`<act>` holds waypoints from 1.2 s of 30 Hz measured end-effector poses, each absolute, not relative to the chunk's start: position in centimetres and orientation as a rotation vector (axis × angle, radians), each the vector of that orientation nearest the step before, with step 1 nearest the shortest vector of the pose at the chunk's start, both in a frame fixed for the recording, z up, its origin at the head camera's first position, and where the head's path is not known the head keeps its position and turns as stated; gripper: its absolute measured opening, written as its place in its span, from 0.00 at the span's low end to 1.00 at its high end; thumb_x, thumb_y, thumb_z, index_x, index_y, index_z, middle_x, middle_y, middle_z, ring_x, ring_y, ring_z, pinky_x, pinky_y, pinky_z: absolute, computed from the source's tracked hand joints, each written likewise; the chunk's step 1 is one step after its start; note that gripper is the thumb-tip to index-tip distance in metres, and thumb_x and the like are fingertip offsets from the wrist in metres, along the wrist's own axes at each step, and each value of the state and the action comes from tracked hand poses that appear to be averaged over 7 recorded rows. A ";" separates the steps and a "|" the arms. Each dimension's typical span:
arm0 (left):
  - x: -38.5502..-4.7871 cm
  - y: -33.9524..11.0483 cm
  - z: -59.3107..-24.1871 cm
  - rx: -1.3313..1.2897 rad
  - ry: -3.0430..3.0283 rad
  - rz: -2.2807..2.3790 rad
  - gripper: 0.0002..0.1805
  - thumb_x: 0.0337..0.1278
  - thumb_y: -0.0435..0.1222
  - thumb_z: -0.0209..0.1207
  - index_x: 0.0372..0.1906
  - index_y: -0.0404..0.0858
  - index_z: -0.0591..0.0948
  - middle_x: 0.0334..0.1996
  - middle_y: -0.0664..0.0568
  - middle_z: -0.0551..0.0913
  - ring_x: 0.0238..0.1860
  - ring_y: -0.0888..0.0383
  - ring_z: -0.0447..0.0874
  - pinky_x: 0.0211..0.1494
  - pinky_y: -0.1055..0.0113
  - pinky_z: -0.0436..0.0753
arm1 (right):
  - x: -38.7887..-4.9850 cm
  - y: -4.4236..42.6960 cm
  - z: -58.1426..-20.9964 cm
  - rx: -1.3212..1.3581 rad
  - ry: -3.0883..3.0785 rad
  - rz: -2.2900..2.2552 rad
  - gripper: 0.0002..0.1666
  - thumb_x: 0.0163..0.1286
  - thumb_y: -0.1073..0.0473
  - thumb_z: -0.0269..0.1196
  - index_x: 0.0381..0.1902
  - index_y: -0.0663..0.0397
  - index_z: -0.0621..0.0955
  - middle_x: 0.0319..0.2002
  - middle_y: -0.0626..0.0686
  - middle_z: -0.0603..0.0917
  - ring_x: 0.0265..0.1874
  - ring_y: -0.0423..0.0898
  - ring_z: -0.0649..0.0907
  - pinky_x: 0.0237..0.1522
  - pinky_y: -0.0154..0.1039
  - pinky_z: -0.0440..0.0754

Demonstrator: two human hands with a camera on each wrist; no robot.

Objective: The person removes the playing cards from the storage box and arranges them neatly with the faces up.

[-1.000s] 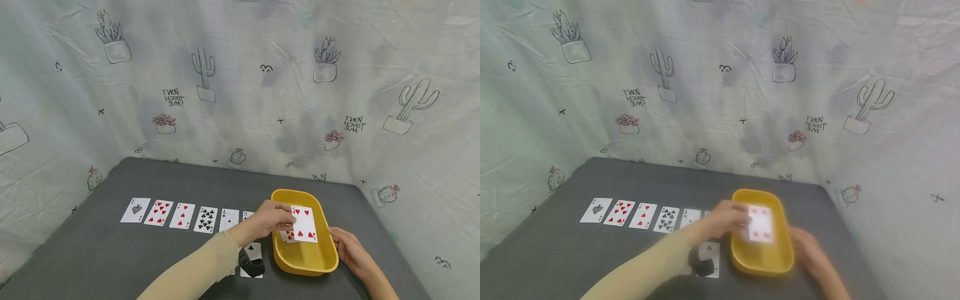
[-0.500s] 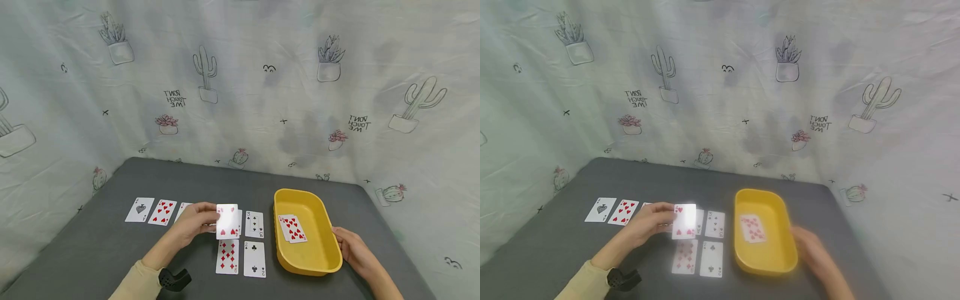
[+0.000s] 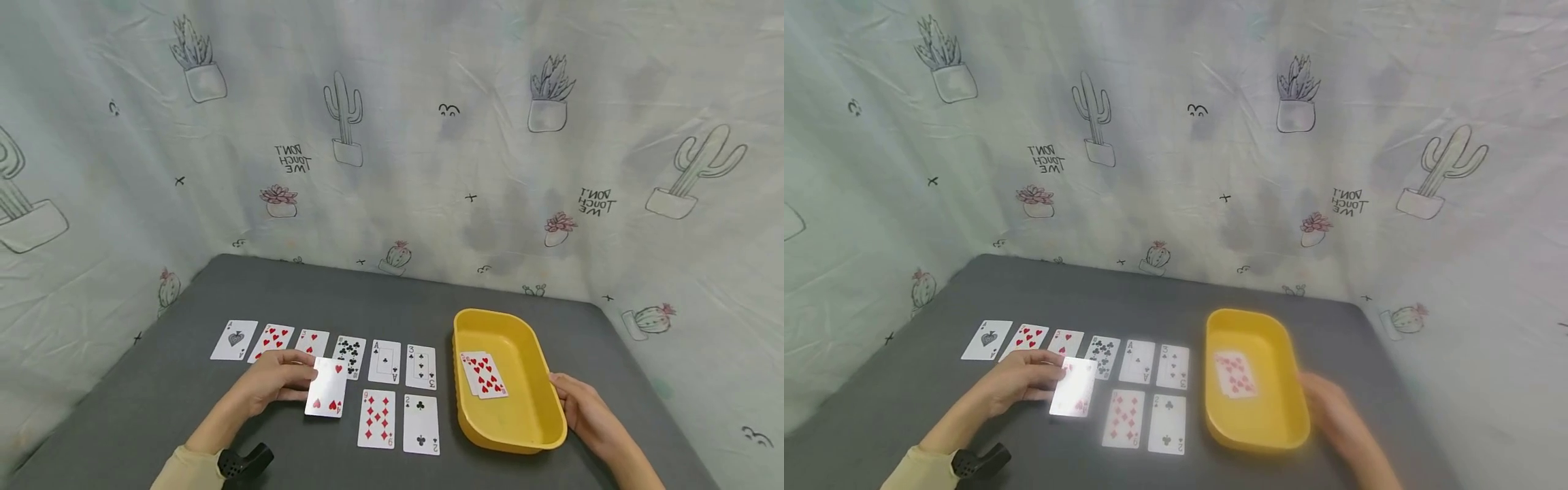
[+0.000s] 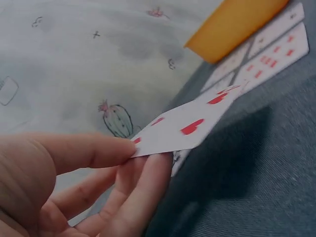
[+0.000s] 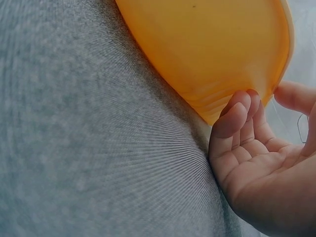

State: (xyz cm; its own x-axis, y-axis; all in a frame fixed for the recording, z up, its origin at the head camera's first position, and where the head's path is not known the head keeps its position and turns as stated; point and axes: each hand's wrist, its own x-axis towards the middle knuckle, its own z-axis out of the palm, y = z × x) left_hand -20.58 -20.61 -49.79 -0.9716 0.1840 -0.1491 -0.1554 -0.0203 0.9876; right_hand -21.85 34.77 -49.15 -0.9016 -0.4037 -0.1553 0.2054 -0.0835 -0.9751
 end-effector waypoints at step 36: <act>-19.3 -19.2 -50.0 -0.078 2.347 1.730 0.09 0.43 0.28 0.73 0.33 0.28 0.87 0.23 0.44 0.85 0.22 0.57 0.85 0.27 0.63 0.86 | -22.1 35.1 -49.6 -0.296 1.738 -2.097 0.21 0.83 0.57 0.41 0.54 0.63 0.78 0.46 0.56 0.84 0.42 0.47 0.84 0.46 0.44 0.83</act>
State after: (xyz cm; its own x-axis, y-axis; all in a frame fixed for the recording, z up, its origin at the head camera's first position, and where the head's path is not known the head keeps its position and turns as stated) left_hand -19.33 -19.17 -50.01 -0.9734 0.0897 -0.2108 -0.1748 0.3036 0.9366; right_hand -22.12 35.08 -49.64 -0.8978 -0.4312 -0.0892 0.1677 -0.1475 -0.9747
